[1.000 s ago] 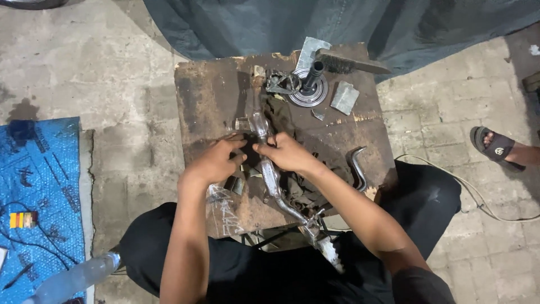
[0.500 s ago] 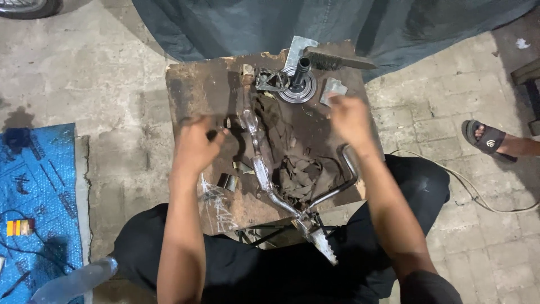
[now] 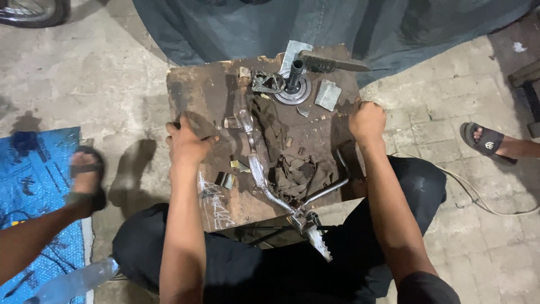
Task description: The person sits on the floor and cleans a bicycle crankset using a rag and a metal file. They wipe the crank arms and pedals, then use the file to scrape and smooth the metal surfaces of the crankset.
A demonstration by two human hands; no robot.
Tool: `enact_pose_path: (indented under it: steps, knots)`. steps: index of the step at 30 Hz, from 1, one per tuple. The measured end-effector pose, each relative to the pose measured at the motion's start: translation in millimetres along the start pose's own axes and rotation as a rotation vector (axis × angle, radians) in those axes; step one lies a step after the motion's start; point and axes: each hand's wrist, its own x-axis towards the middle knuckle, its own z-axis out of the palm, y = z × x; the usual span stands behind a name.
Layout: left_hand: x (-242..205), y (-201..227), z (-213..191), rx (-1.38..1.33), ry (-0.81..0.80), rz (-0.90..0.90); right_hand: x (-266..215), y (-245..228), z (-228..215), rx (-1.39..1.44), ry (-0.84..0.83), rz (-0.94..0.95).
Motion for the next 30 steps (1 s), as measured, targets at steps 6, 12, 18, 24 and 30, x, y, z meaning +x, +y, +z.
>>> enact_pose_path:
  steps: [6, 12, 18, 24, 30]
  knots:
    - [-32, 27, -23, -0.103, 0.006, 0.007, -19, -18, -14, -0.131, -0.082, -0.036]
    - [-52, 47, -45, -0.041, -0.042, -0.037, -25, -7, -14, -0.251, -0.114, -0.107]
    - [-24, 29, -27, 0.036, -0.050, -0.054, -29, -8, -23, -0.265, -0.143, -0.129]
    - [-13, 26, -20, -0.015, -0.039, -0.105, -8, 8, 9, -0.358, -0.225, -0.152]
    - [-14, 22, -21, -0.014, -0.059, -0.041, 6, 2, -6, -0.328, -0.306, -0.194]
